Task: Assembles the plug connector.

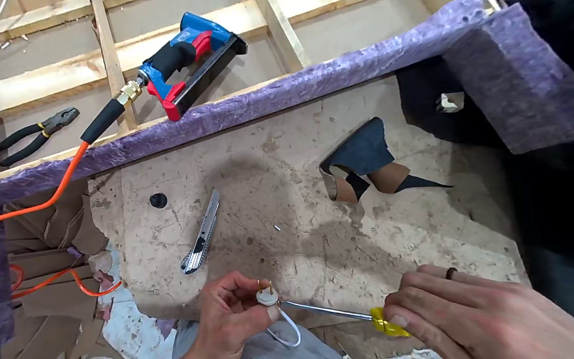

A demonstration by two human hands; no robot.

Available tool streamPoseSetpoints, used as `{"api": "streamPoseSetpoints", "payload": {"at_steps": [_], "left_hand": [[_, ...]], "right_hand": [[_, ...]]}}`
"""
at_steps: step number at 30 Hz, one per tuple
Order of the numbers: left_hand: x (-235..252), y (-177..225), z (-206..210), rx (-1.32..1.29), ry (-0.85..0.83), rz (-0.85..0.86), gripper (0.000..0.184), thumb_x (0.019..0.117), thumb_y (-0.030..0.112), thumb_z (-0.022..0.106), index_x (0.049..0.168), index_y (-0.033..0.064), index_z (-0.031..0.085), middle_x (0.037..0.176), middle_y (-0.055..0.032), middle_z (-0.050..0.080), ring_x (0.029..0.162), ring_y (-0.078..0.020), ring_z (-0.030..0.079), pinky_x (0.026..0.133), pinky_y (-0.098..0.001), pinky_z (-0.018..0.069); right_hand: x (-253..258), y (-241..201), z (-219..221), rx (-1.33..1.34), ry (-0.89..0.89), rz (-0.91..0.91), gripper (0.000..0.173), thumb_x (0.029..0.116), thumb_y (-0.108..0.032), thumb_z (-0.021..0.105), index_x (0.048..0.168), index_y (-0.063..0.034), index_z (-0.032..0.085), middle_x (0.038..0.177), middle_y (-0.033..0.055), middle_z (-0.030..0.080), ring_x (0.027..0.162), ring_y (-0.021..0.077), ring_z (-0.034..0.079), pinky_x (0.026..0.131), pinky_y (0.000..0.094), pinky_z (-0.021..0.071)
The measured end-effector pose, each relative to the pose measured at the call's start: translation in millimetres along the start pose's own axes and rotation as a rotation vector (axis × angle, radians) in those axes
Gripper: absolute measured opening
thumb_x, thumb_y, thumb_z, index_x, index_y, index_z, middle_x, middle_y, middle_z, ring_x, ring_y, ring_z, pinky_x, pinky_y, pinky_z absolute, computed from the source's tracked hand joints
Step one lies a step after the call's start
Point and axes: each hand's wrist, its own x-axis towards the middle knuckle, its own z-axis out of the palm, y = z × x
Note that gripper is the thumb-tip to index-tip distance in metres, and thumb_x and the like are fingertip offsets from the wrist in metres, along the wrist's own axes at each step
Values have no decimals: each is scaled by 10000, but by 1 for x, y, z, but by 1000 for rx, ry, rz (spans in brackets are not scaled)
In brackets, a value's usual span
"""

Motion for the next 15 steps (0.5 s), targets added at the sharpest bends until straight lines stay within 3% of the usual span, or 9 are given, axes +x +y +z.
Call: {"api": "streamPoseSetpoints", "payload": {"at_steps": [2,3,5,7,9,12,15], "left_hand": [[1,-1,-1,-6,4,-12,218,824,24,804,1028,83,755,975,-103,773,839,-145,753,743,-308,633],[1,-1,-1,-6,17,-25,221,821,25,805,1028,84,754,972,-101,772,837,-146,752,741,-310,633],[1,0,-2,-3,42,-41,224,812,28,809,1021,85,753,964,-98,771,828,-151,752,731,-317,636],[2,0,-3,-2,40,-38,219,811,31,810,1014,89,750,964,-99,771,825,-151,752,727,-320,636],[2,0,-3,-13,48,-33,219,807,22,809,1009,81,751,959,-108,770,820,-156,751,726,-321,635],[4,0,-3,-17,40,-17,218,820,31,807,1027,76,755,967,-111,770,828,-157,753,738,-325,636],[6,0,-3,-17,50,-27,210,816,28,808,1014,73,753,968,-120,770,834,-163,755,737,-324,636]], "right_hand": [[2,-3,-3,19,-26,29,475,1062,-458,525,1017,-17,696,789,170,691,655,320,676,522,471,509],[3,-5,-5,54,-52,42,529,995,-534,614,1054,-12,679,774,170,684,618,315,661,504,470,500],[4,-6,-4,91,-103,22,485,921,-463,727,1065,-9,637,816,178,662,619,321,650,490,466,499],[1,-2,2,53,-63,-30,325,944,-326,689,1044,-19,653,836,170,669,627,310,655,490,447,499],[-2,-1,5,-43,-14,-59,346,1023,-370,612,1081,-37,685,865,165,700,664,323,675,496,448,499],[-3,-2,10,-175,38,-17,395,1067,-428,525,1173,-93,707,897,124,698,812,329,672,559,439,490],[0,-6,12,-201,39,5,456,1065,-472,497,1115,-63,691,825,135,656,747,343,636,530,444,459]]}}
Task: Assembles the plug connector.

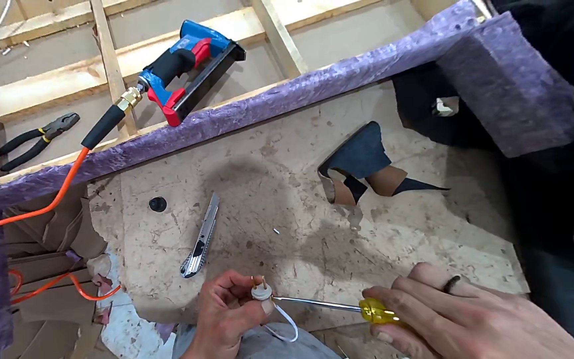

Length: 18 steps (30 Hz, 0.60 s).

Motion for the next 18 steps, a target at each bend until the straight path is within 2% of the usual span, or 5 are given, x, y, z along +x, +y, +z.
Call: {"api": "streamPoseSetpoints", "payload": {"at_steps": [3,5,12,15,18], "left_hand": [[0,-1,-1,8,-9,-6,217,816,35,812,1021,74,755,972,-121,770,838,-166,756,737,-327,638],[-1,-1,-1,16,-6,-5,216,814,39,814,1018,81,757,960,-111,770,830,-158,754,731,-323,637],[1,1,-1,23,14,-3,214,814,47,816,1017,91,762,939,-97,768,796,-151,746,716,-323,636],[2,2,0,15,21,-6,207,809,56,821,1003,93,760,950,-105,770,803,-158,751,715,-324,636],[2,1,-1,12,23,-18,201,803,48,825,989,78,754,953,-125,768,818,-172,753,722,-334,637]], "right_hand": [[1,0,-4,90,-11,-2,357,981,-380,647,1104,-47,615,916,163,668,704,328,662,491,439,487],[1,4,-5,147,13,-40,240,981,-269,637,1073,-49,614,947,170,669,689,307,659,486,419,481],[0,7,0,11,74,-30,377,1069,-413,521,1193,-109,706,931,105,724,826,297,687,646,428,523],[1,4,4,40,50,-21,456,1071,-464,484,1101,-63,698,818,125,672,720,313,641,538,427,464],[2,4,-2,158,-6,-2,399,982,-432,643,1108,-54,622,899,149,674,662,292,664,484,422,497]]}}
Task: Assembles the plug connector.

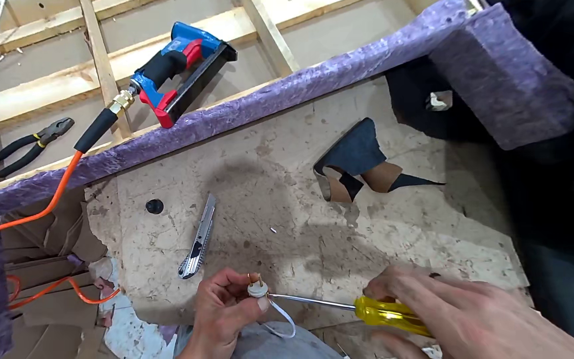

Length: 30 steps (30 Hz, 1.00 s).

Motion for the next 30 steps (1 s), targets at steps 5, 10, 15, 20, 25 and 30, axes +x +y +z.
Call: {"api": "streamPoseSetpoints", "payload": {"at_steps": [5,10,15,20,25,30], "left_hand": [[0,1,1,43,5,10,204,798,72,828,988,95,756,926,-97,766,788,-155,745,706,-325,633],[0,1,0,46,-1,3,201,806,59,822,993,76,747,934,-100,763,795,-156,743,717,-330,634],[1,1,1,16,-7,8,203,806,45,819,994,82,755,941,-112,767,805,-163,750,721,-328,636],[1,2,-1,33,-1,12,196,804,60,824,986,87,757,949,-110,769,808,-159,750,719,-322,634],[1,1,0,43,-25,21,206,808,56,823,1001,83,757,954,-110,770,815,-163,752,733,-326,636],[1,0,-2,55,-1,16,200,803,66,828,987,86,752,944,-101,767,806,-156,746,720,-324,633]], "right_hand": [[-3,7,3,76,16,-36,394,1045,-427,563,1047,-57,699,812,122,693,628,256,662,493,410,498],[0,4,5,-5,-37,43,482,1070,-498,464,1094,-78,698,864,119,686,780,317,660,574,452,501],[-1,4,4,131,-15,38,344,933,-356,706,1078,-54,633,877,138,660,622,257,630,491,409,501],[-2,4,4,7,50,4,401,1046,-450,557,1090,-80,704,916,122,718,744,272,697,551,413,530],[1,5,8,-18,33,17,491,1068,-513,453,1029,-95,708,769,89,664,688,278,621,560,430,464],[-1,2,4,160,5,30,332,957,-365,682,1068,-53,666,818,125,684,624,251,653,506,410,514]]}}
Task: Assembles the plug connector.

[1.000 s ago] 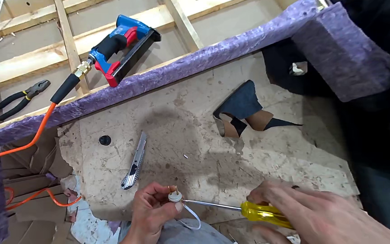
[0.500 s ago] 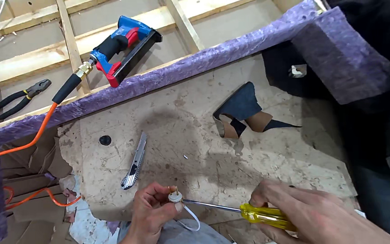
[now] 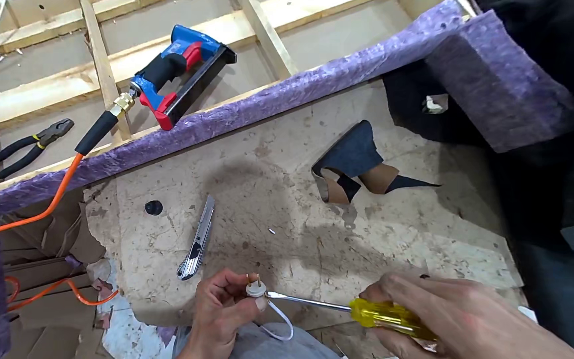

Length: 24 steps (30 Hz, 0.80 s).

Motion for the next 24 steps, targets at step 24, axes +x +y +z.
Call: {"api": "streamPoseSetpoints", "payload": {"at_steps": [24], "left_hand": [[5,2,1,6,22,-17,225,801,54,818,1014,56,746,911,-98,763,767,-155,740,690,-324,630]], "right_hand": [[2,13,17,-117,100,-34,437,1062,-487,477,1086,-122,717,879,74,726,725,238,689,575,416,522]]}}
